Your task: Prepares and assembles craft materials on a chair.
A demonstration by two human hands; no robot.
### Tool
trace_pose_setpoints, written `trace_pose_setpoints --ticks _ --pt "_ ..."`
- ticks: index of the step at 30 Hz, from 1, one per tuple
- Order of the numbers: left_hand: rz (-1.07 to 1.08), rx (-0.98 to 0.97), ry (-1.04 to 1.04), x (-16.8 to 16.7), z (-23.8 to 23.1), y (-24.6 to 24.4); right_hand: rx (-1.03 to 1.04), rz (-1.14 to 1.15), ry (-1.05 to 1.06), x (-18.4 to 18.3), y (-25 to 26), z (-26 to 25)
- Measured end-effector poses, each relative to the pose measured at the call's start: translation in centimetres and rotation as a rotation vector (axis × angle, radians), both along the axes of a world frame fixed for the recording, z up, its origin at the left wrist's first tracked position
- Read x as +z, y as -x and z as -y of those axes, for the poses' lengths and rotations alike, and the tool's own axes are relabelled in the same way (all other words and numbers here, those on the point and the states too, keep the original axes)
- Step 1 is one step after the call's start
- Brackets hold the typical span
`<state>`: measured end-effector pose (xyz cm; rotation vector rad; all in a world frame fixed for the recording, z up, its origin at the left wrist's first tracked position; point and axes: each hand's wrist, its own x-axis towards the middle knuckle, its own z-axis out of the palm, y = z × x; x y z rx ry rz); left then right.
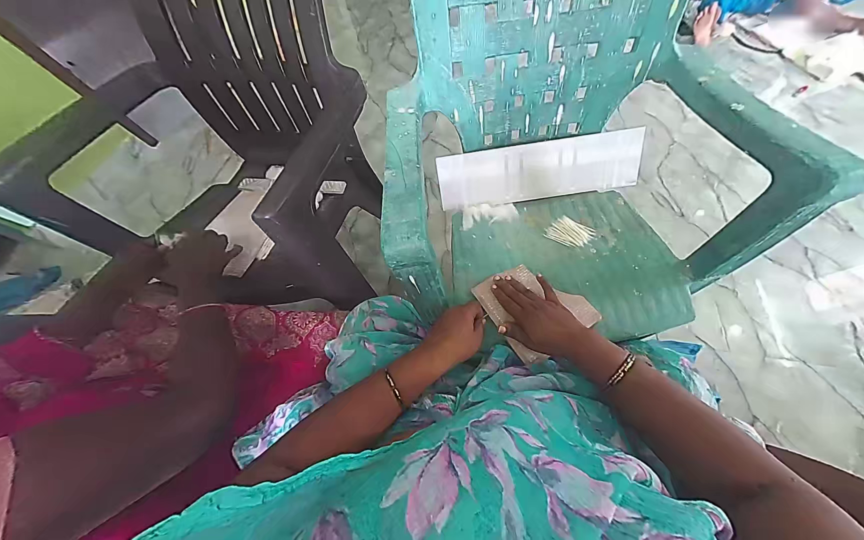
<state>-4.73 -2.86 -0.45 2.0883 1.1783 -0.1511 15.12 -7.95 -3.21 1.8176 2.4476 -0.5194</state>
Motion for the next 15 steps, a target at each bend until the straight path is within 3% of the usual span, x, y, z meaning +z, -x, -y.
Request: trace_pose_setpoints --ticks 3,11,15 --pt "0.006 -0.037 0.038 0.2 0.4 0.2 0.025 0.014 0.093 0.6 -0.3 2.3" --pt "0.06 -0.149 0.129 -0.5 1.6 0.2 0.117 -0.057 0.033 1.4 -3.5 8.3" --pt "0.123 -0.034 0.073 -0.3 1.0 0.6 -0.015 -0.154 -0.162 1.6 -4.4 6.8"
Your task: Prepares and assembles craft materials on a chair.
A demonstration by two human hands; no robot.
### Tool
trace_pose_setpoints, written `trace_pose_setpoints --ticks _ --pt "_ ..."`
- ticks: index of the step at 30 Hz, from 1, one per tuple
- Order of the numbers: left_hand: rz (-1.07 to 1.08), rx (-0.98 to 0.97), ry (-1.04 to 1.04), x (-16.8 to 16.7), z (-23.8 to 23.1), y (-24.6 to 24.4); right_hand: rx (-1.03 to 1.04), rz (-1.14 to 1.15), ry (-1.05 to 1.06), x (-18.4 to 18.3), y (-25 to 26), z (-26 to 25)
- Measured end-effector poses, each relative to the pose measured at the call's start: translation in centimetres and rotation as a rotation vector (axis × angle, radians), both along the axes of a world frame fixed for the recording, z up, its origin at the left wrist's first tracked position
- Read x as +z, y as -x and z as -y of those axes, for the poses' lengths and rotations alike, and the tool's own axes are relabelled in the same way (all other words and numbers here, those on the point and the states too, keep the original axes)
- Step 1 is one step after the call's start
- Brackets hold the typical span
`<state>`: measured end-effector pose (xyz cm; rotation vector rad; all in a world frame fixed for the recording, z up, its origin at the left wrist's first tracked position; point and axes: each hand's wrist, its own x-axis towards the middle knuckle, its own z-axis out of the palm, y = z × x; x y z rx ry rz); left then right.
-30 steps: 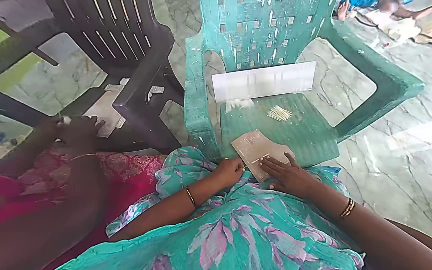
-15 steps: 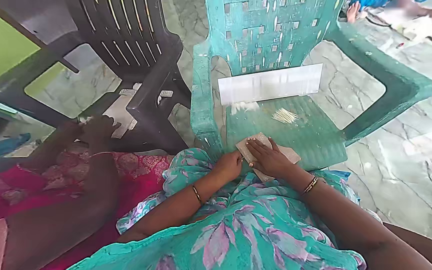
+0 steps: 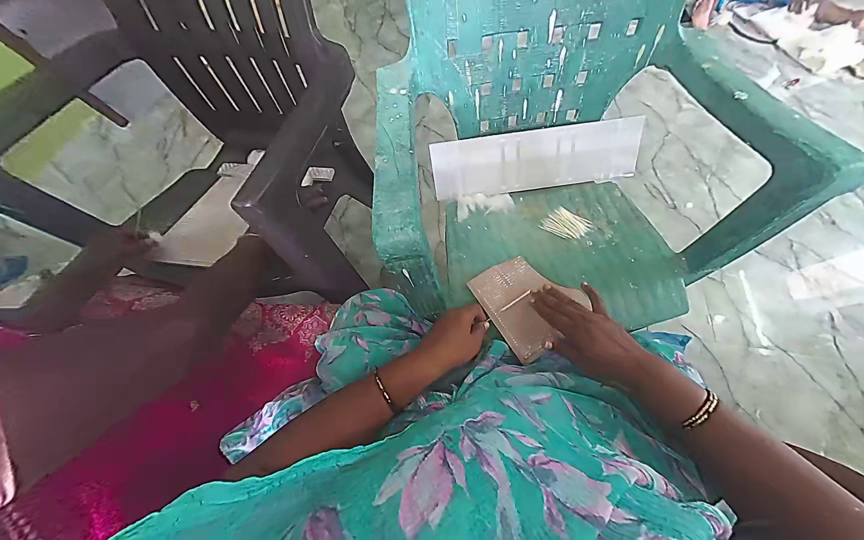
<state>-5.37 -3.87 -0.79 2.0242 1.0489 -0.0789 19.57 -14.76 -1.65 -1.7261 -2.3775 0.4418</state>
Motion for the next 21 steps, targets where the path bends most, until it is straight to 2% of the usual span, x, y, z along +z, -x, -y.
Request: trace_pose_setpoints --ticks 3,6,9,15,19,21 --pt "-0.003 0.061 -0.037 0.2 -0.8 0.0 -0.072 0.051 0.013 0.2 1.1 -3.1" --pt "-0.034 0.057 -0.075 0.2 -1.2 -0.1 -0.038 0.065 -0.007 -1.0 2.8 -6.0" --pt "-0.076 0.035 -0.09 0.2 -1.2 -0.1 -0.012 0.122 0.08 -1.9 3.7 -7.1" --pt "-0.067 -0.022 -0.035 -0.1 -0.7 0.2 0.0 0.182 0.254 -0.7 3.1 -2.7" --pt "-0.055 -0.096 -0.009 -0.7 -0.2 0.1 0.023 0.182 0.268 -0.5 2.4 0.6" --pt "-0.048 -0.104 -0.017 -0.6 0.0 0.1 0.035 0.12 0.201 -0.4 1.7 1.6"
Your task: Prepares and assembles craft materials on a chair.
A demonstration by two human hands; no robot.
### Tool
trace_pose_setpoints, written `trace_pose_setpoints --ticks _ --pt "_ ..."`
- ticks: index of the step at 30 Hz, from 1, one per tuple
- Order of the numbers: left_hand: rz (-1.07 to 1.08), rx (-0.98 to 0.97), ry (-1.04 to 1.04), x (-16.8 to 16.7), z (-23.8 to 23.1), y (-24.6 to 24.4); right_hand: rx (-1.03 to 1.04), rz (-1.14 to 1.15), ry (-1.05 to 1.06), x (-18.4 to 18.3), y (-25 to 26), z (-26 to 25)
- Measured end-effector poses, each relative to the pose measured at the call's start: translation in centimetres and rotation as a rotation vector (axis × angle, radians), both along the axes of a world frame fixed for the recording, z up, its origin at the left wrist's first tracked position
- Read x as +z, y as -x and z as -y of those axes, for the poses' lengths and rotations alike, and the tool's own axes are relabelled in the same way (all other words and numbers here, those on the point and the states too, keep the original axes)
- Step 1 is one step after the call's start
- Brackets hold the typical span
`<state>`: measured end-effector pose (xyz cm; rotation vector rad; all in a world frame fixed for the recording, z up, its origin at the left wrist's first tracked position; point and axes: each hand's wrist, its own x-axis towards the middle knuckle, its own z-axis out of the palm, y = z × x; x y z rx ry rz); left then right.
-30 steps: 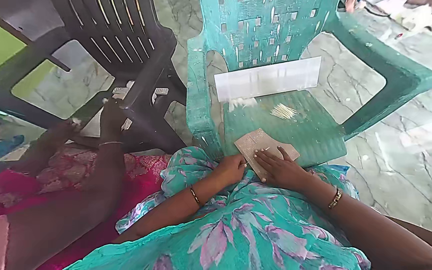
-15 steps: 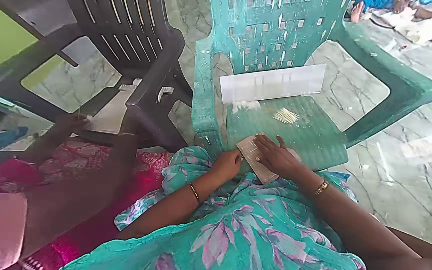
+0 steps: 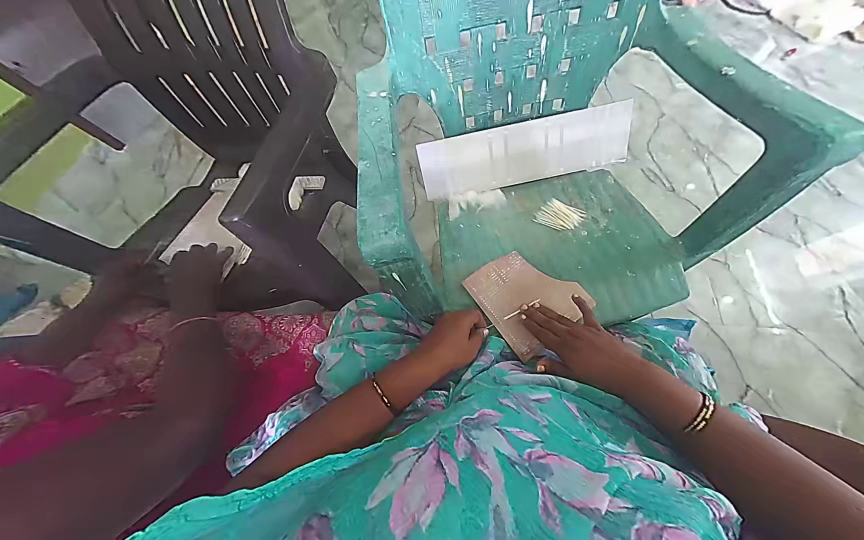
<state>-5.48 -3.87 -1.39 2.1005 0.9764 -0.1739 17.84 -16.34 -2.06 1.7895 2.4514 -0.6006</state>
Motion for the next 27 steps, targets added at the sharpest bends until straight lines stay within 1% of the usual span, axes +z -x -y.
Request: trace_pose_setpoints --ticks 3,6,11,14,18,22,25,27 --pt "0.045 0.045 -0.032 0.0 0.2 0.3 -0.072 -0.166 -0.265 -0.6 -0.9 0.2" --pt "0.069 0.102 -0.081 0.2 -0.1 0.3 -0.145 -0.143 -0.318 -0.3 -0.3 -2.0" --pt "0.019 0.107 -0.134 0.3 -0.7 -0.3 -0.071 -0.045 -0.185 -0.5 1.9 -6.7" --pt "-0.015 0.105 -0.15 -0.1 -0.9 -0.3 -0.071 -0.01 -0.075 -1.4 2.7 -7.8" --pt "-0.012 0.077 -0.142 -0.5 -0.7 -0.1 -0.085 0.013 0.036 -0.7 3.1 -5.6" --pt "-0.014 -0.018 -0.095 0.1 0.1 -0.2 -0.059 0.0 0.112 0.1 2.6 -2.1" --pt "0.001 -0.066 -0.079 0.0 0.6 -0.2 -0.031 -0.029 0.131 0.6 2.1 0.0" --pt "0.023 -0.055 -0.075 -0.1 0.7 0.0 -0.023 -0.08 0.135 1.0 1.3 0.6"
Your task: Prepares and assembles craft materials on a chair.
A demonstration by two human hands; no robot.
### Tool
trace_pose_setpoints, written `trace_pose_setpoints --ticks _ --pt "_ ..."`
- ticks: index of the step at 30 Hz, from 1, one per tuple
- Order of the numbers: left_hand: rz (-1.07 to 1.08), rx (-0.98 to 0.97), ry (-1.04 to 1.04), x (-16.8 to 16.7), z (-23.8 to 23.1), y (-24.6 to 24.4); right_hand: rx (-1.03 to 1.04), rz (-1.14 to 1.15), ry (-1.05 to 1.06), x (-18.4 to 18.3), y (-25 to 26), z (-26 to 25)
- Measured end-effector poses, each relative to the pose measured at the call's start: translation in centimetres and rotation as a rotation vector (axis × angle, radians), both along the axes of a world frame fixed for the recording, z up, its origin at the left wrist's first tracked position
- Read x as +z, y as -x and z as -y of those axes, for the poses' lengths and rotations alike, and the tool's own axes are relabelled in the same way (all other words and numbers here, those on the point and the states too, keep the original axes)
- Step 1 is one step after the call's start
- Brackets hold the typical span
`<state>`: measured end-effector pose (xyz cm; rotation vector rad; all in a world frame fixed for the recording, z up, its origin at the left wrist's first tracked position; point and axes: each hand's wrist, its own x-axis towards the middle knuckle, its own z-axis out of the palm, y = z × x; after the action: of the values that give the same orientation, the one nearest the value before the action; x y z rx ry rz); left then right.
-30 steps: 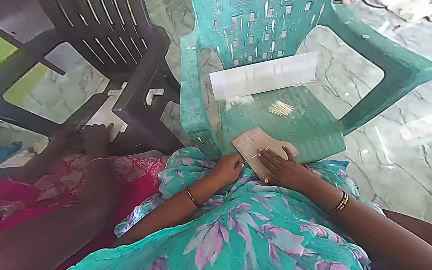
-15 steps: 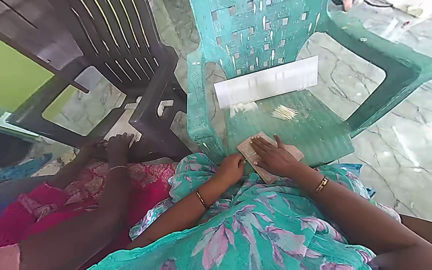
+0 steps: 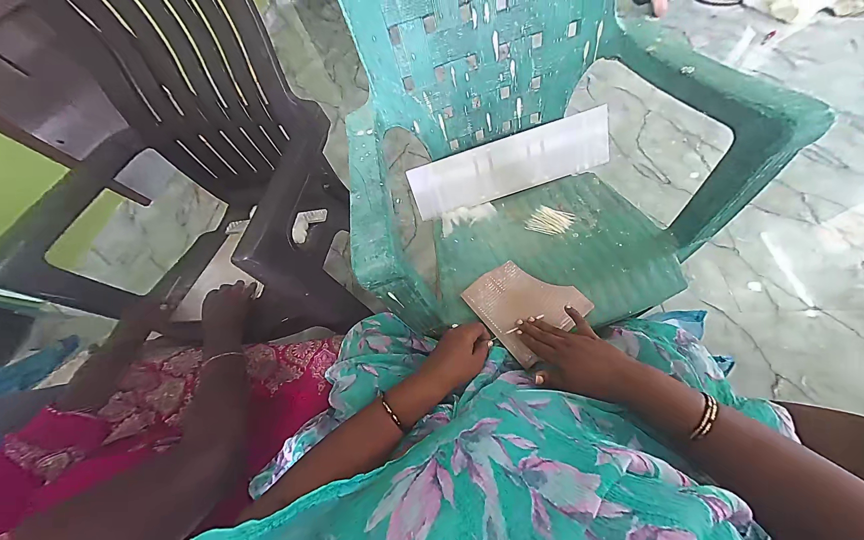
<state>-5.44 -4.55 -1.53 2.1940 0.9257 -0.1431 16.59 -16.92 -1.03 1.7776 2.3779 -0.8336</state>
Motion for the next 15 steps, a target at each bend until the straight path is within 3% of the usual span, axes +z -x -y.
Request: trace_pose_setpoints --ticks 7,12,15 --pt "0.054 0.202 -0.052 0.0 -1.0 -0.2 -0.243 -0.04 -0.209 0.7 -2.0 -2.6" --pt "-0.013 0.17 -0.103 0.2 -1.0 -0.7 -0.167 -0.003 -0.201 -0.7 -0.4 -6.6" --pt "0.015 0.154 -0.178 -0.6 -1.0 -1.0 -0.15 -0.048 -0.301 -2.8 0.3 -7.4"
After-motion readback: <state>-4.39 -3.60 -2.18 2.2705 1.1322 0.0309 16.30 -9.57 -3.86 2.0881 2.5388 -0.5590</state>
